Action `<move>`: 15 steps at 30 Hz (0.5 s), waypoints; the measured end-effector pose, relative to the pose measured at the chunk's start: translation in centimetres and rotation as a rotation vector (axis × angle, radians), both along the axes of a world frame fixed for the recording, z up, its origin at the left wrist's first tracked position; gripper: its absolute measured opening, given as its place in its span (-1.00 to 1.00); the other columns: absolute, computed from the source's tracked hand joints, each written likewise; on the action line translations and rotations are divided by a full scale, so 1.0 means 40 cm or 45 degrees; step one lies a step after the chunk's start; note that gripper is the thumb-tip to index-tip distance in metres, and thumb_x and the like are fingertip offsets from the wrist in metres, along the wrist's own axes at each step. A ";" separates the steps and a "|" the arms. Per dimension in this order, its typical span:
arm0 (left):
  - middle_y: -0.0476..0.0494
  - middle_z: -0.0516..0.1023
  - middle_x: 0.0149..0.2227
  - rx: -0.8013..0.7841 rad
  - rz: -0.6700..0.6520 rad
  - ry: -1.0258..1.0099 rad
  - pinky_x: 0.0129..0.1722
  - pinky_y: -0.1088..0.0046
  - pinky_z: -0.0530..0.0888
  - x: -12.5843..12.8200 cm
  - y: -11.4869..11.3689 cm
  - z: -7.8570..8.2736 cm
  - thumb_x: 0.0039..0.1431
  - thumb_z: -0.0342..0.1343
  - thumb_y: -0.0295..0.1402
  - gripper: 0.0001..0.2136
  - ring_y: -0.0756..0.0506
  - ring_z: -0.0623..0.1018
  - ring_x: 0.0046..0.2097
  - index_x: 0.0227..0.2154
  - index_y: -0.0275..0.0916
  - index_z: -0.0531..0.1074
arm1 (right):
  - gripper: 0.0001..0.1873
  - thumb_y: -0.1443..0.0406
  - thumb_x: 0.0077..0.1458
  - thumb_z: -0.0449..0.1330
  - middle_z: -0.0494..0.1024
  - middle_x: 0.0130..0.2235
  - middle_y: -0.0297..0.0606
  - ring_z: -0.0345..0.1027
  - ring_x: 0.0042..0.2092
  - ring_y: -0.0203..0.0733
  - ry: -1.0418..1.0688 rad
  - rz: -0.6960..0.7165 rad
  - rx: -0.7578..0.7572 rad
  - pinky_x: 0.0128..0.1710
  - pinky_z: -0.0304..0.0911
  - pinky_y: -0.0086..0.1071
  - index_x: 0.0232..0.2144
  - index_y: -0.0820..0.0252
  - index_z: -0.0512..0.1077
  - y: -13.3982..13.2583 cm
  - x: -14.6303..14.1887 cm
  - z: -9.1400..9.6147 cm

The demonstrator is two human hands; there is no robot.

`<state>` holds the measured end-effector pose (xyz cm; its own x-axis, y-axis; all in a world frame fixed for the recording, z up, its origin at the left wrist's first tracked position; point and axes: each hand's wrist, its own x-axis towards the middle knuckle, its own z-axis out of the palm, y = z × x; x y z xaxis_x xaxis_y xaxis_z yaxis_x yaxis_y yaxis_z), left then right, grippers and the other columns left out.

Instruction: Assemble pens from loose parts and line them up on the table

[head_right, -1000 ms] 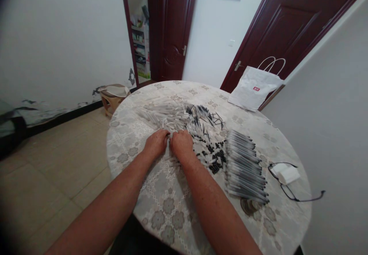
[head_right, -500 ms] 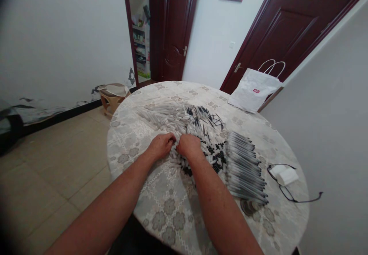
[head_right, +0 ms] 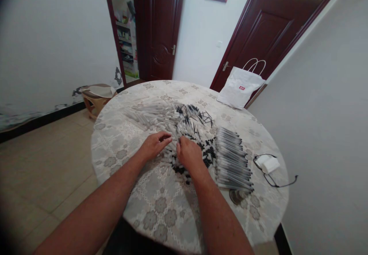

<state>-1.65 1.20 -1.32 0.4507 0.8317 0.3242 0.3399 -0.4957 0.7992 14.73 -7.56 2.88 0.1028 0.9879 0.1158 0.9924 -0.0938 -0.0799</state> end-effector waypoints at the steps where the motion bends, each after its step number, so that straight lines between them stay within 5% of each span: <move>1: -0.12 0.65 -0.22 -0.042 -0.013 -0.059 -0.12 0.37 0.48 0.001 0.000 0.006 0.21 0.14 -0.13 -0.74 -0.15 0.61 -0.19 -0.19 -0.16 0.58 | -0.74 0.18 0.37 0.00 0.60 -0.16 -0.13 0.48 -0.13 -0.13 0.028 0.042 0.022 -0.13 0.20 -0.38 -0.09 0.17 0.41 0.000 -0.005 -0.002; 7: -0.03 0.51 -0.52 -0.350 -0.053 -0.332 -0.47 0.49 0.40 -0.004 0.004 0.020 0.20 0.14 -0.12 -0.74 -0.02 0.46 -0.50 -0.37 -0.23 0.51 | -0.74 0.20 0.39 0.00 0.58 -0.15 -0.21 0.43 -0.09 -0.20 0.202 0.290 0.156 -0.07 0.19 -0.44 -0.10 0.15 0.46 0.024 0.021 -0.003; 11: -0.10 0.56 -0.45 -0.556 0.043 -0.552 -0.57 0.52 0.38 -0.004 0.012 0.009 0.20 0.12 -0.10 -0.73 -0.04 0.53 -0.49 -0.34 -0.24 0.41 | -0.68 0.27 0.38 -0.03 0.54 -0.08 -0.07 0.42 -0.03 -0.12 0.055 -0.186 0.298 -0.03 0.22 -0.36 -0.07 0.22 0.49 0.044 0.110 0.003; 15: -0.14 0.59 -0.33 -0.684 0.079 -0.708 -0.58 0.53 0.44 0.004 0.012 0.008 0.20 0.12 -0.11 -0.74 -0.12 0.65 -0.36 -0.30 -0.22 0.33 | -0.68 0.24 0.32 0.04 0.53 -0.08 0.06 0.47 -0.05 0.02 -0.114 -0.522 0.146 -0.13 0.31 -0.27 -0.05 0.24 0.52 0.053 0.169 -0.016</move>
<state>-1.48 1.68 -0.99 0.2875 0.9571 0.0345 -0.1672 0.0147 0.9858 21.47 -5.43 2.22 0.4686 0.8477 0.2485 0.8783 -0.4773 -0.0278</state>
